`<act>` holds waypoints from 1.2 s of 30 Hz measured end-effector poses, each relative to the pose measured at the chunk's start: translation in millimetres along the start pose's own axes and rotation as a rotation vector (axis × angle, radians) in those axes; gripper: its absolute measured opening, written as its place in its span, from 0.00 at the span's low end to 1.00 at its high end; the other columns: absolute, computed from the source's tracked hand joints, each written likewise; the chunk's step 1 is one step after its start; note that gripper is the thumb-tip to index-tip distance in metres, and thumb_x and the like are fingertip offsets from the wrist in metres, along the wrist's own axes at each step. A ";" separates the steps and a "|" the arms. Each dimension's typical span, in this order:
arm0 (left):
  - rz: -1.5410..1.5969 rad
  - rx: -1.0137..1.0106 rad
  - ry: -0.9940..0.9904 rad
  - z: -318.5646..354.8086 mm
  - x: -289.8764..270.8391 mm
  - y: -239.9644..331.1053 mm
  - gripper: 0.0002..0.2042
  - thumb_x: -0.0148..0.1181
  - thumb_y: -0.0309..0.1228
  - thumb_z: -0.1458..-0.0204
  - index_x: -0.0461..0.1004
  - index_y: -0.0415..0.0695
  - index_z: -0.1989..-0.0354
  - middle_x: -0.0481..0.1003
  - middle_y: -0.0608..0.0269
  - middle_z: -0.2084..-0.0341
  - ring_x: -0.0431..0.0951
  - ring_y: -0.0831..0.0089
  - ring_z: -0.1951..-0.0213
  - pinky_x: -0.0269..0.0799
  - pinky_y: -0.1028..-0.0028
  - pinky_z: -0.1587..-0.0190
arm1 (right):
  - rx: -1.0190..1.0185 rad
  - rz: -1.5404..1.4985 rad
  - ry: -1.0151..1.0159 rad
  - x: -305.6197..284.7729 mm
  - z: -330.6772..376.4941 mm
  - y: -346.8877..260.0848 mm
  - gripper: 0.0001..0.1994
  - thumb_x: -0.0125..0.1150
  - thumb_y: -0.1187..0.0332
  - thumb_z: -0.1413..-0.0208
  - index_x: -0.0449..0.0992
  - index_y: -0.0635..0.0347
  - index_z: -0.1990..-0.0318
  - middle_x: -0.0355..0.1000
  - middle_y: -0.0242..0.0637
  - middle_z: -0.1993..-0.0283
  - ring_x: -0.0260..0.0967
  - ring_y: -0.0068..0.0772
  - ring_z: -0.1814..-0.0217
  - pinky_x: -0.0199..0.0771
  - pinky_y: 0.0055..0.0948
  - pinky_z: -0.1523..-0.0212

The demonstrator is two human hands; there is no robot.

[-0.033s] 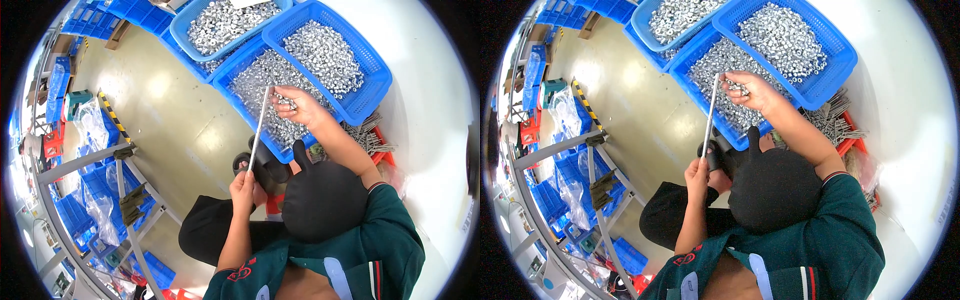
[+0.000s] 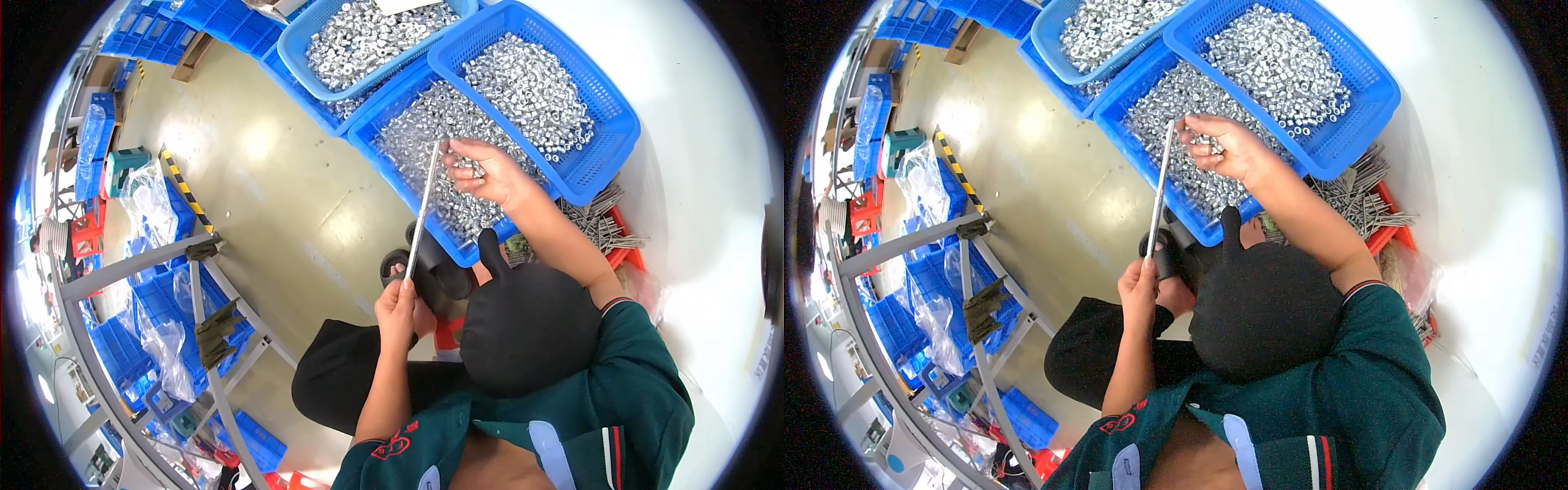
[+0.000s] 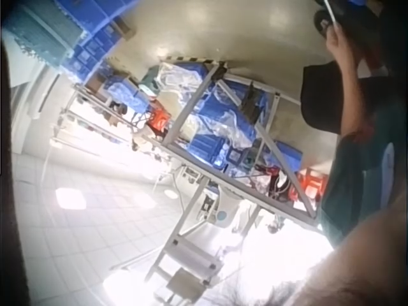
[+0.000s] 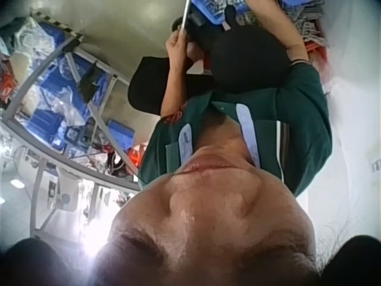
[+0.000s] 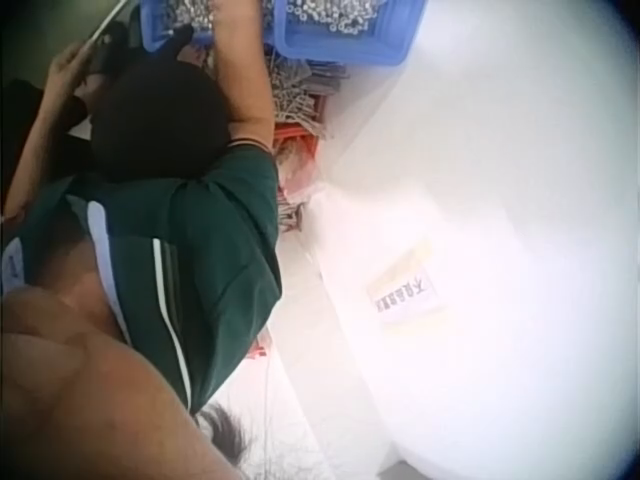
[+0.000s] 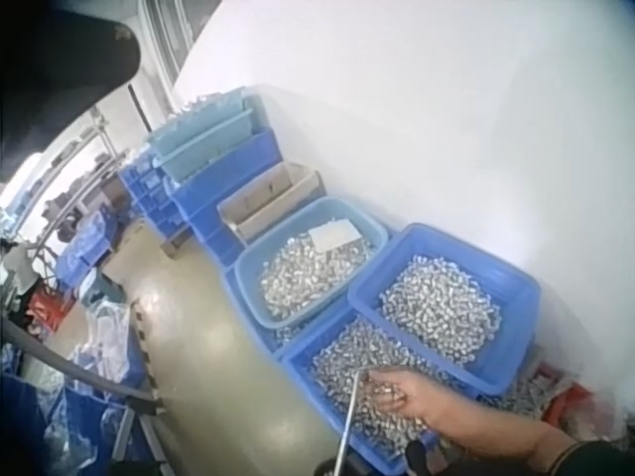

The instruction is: Threading small metal components onto a long metal rod from a storage bin.

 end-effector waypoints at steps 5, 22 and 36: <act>-0.041 0.009 -0.012 1.0 -1.6 -2.0 0.14 0.51 0.33 0.46 0.66 0.40 0.81 0.59 0.76 0.87 0.55 0.87 0.82 0.49 0.83 0.80 | 0.029 -0.207 -0.066 1.1 -1.0 -4.2 0.10 0.50 0.65 0.44 0.66 0.62 0.62 0.59 0.31 0.72 0.53 0.16 0.80 0.51 0.11 0.87; -0.157 0.127 0.010 2.1 -13.1 0.6 0.13 0.53 0.32 0.47 0.65 0.37 0.80 0.60 0.75 0.85 0.57 0.85 0.78 0.55 0.82 0.77 | -0.083 0.577 0.081 22.4 2.0 -23.8 0.07 0.56 0.70 0.50 0.71 0.65 0.69 0.65 0.29 0.77 0.52 0.12 0.84 0.49 0.11 0.87; -0.215 0.197 0.034 -2.6 -17.4 -5.6 0.13 0.52 0.32 0.47 0.65 0.38 0.81 0.61 0.74 0.85 0.57 0.85 0.79 0.55 0.81 0.77 | -0.044 0.487 -0.008 28.7 5.8 -10.7 0.11 0.56 0.66 0.48 0.72 0.65 0.63 0.57 0.23 0.83 0.50 0.11 0.84 0.42 0.10 0.88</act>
Point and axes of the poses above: each hand's wrist, its own z-axis away from the middle knuckle, its own x-axis out of the palm, y = z × x, the point moved 4 cm from there along -z, towards the middle knuckle
